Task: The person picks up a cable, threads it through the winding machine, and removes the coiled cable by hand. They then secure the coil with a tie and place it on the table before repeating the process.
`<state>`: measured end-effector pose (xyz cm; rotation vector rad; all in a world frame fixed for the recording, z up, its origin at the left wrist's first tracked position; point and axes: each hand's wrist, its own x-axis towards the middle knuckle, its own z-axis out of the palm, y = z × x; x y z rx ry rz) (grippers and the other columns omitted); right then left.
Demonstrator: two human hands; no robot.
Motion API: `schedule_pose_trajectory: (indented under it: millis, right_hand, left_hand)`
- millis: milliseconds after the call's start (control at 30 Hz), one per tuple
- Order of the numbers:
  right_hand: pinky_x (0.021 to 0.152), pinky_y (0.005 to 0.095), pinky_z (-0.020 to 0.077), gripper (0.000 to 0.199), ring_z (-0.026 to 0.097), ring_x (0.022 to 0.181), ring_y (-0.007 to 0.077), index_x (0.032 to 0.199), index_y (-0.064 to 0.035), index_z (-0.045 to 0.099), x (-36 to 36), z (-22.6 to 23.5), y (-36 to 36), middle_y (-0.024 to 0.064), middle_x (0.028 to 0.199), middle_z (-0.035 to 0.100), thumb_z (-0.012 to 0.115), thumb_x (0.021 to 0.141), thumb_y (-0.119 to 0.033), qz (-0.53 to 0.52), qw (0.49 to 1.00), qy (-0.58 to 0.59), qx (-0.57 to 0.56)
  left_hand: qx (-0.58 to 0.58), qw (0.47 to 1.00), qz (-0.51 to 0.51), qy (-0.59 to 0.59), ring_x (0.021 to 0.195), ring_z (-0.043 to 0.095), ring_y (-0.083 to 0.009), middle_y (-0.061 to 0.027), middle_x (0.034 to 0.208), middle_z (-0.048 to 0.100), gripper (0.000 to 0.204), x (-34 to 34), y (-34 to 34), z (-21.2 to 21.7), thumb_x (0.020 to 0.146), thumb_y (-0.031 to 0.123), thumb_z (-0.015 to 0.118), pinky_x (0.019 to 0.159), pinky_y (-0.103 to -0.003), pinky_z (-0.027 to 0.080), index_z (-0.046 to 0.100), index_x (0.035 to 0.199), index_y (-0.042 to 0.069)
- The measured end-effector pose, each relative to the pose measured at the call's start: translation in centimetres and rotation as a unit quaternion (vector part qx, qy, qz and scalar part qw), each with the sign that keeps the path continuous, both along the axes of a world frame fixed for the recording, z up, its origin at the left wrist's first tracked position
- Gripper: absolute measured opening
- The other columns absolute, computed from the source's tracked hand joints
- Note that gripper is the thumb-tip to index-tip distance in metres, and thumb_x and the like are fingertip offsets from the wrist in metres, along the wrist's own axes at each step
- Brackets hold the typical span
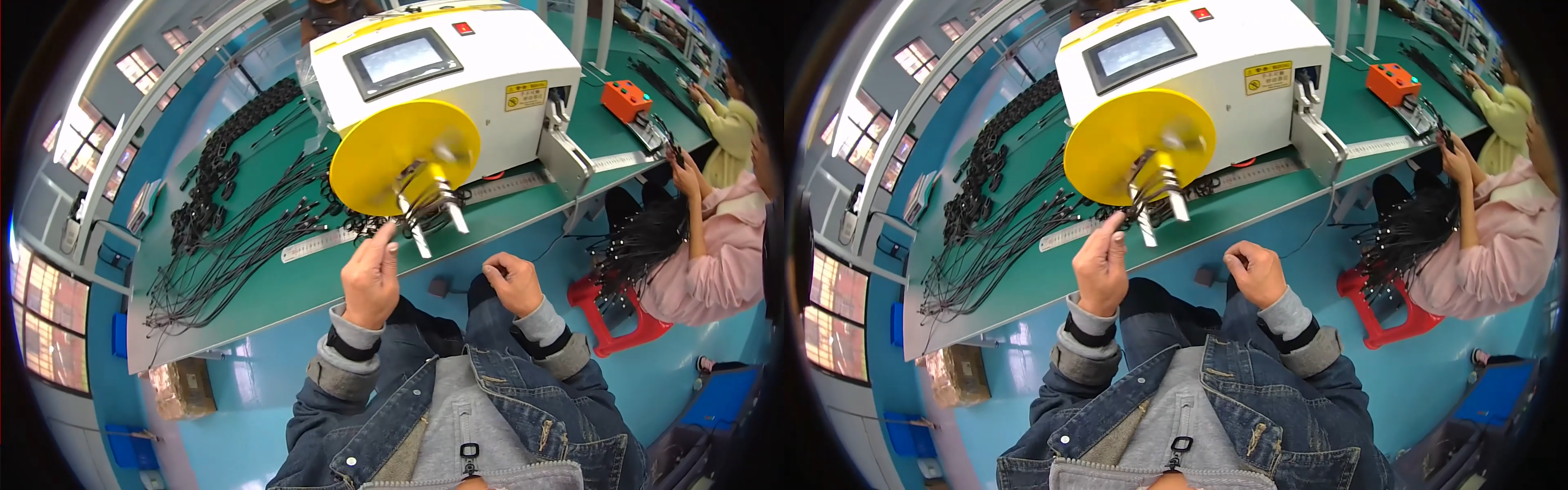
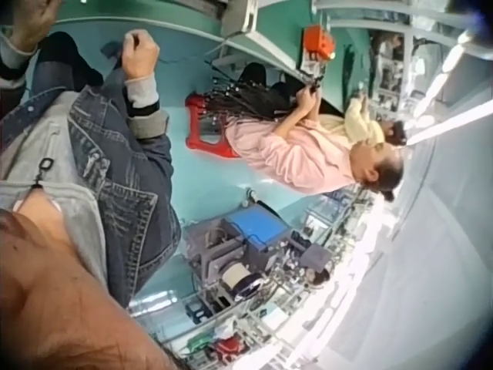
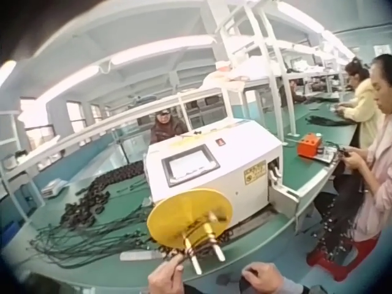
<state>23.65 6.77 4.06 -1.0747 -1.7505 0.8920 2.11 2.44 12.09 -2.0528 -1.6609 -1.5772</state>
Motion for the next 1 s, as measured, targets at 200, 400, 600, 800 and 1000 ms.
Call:
schedule_pose_trajectory:
  millis: [200, 400, 600, 800, 1000]
  right_hand:
    - [0.052, 0.0291, 0.0451, 0.008, 0.057, 0.055, 0.0208, 0.078, -0.0003, 0.061, -0.6, 1.2, 0.5, 0.0121, 0.068, 0.061, 0.061, 0.075, -0.007, 0.015, 0.999, 0.025, 0.042]
    - [0.051, 0.0293, 0.0448, 0.014, 0.056, 0.053, 0.0203, 0.081, -0.0014, 0.060, -0.9, 6.3, 1.2, 0.0101, 0.067, 0.058, 0.067, 0.073, -0.011, 0.006, 0.990, 0.083, 0.111]
    - [0.049, 0.0269, 0.0428, 0.030, 0.054, 0.057, 0.0147, 0.089, -0.0020, 0.057, -0.8, 7.3, 3.4, 0.0057, 0.070, 0.056, 0.074, 0.068, -0.013, 0.010, 0.974, 0.032, 0.223]
    - [0.062, 0.0276, 0.0479, 0.064, 0.056, 0.079, 0.0188, 0.113, 0.0008, 0.047, -1.1, 8.8, 4.7, 0.0116, 0.093, 0.056, 0.079, 0.061, -0.021, 0.006, 0.979, 0.053, 0.198]
    - [0.079, 0.0301, 0.0483, 0.097, 0.054, 0.095, 0.0267, 0.133, 0.0034, 0.026, -1.6, 8.2, 6.4, 0.0197, 0.116, 0.045, 0.081, 0.059, -0.028, 0.148, 0.979, 0.049, 0.132]
  left_hand:
    - [0.003, 0.966, 0.026, 0.256, 0.059, 0.053, -0.0232, -0.0100, 0.069, 0.050, 0.038, 2.1, 0.5, 3.8, 0.076, 0.002, 0.057, 0.053, -0.031, 0.045, 0.053, 0.113, -0.003]
    - [-0.005, 0.932, 0.067, 0.357, 0.062, 0.051, -0.0224, -0.0092, 0.074, 0.047, 0.045, 5.8, 0.9, 4.4, 0.073, 0.009, 0.060, 0.052, -0.031, 0.044, 0.050, 0.116, -0.003]
    - [-0.005, 0.928, 0.076, 0.364, 0.067, 0.053, -0.0224, -0.0108, 0.079, 0.047, 0.044, 7.5, 1.2, 5.8, 0.074, 0.015, 0.062, 0.054, -0.030, 0.045, 0.052, 0.112, -0.005]
    - [-0.148, 0.936, 0.117, 0.297, 0.082, 0.057, -0.0286, -0.0218, 0.100, 0.048, 0.051, 8.0, 0.5, 7.3, 0.078, 0.018, 0.057, 0.065, -0.032, 0.048, 0.043, 0.119, -0.009]
    - [-0.118, 0.939, 0.061, 0.318, 0.103, 0.049, -0.0417, -0.0368, 0.122, 0.035, 0.061, 4.8, 1.7, 6.3, 0.082, 0.020, 0.050, 0.087, -0.042, 0.043, 0.026, 0.128, -0.014]
